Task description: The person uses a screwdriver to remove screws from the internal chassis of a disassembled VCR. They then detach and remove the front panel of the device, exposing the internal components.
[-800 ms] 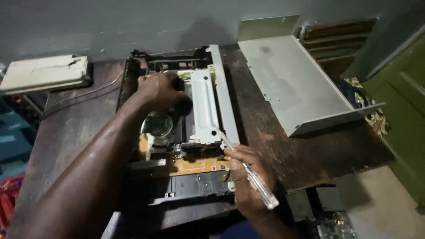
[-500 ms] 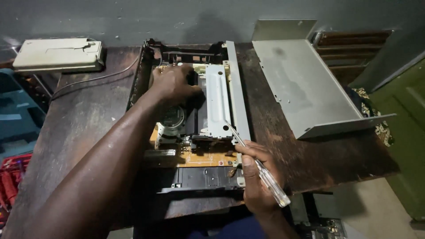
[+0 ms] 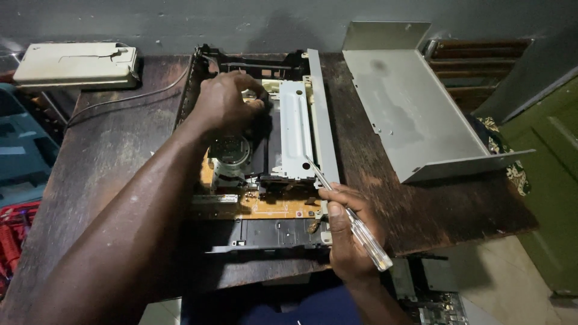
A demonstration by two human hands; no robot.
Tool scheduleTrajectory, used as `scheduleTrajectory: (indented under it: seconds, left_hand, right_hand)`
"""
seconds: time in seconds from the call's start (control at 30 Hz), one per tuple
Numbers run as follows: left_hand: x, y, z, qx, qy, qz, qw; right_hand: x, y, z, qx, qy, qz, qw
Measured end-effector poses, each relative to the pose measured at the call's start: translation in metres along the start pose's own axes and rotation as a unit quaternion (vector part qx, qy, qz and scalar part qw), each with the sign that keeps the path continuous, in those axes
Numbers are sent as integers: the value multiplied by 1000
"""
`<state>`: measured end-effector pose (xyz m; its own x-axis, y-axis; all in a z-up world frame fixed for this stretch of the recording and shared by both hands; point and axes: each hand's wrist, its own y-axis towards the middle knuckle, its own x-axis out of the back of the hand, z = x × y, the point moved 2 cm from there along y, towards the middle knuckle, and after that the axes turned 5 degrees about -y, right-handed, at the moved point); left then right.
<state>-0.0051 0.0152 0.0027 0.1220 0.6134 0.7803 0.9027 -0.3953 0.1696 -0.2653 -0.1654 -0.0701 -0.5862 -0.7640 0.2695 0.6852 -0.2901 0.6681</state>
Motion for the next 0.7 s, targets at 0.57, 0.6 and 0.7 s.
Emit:
scheduleTrajectory:
  seconds: [0.57,0.6,0.7]
  left_hand:
    - [22,-138,-91,154,19,255,954]
    - [21,-147,-94,232,-10,237,943]
    - [-19,-159,-49,69,-34,104,992]
  right_hand:
    - [-1,-2,-2,-22,22,-3,999]
    - [-1,-4,-3,-43,49,-3,998]
    - [0,-2,-1,-15,46,-5,999]
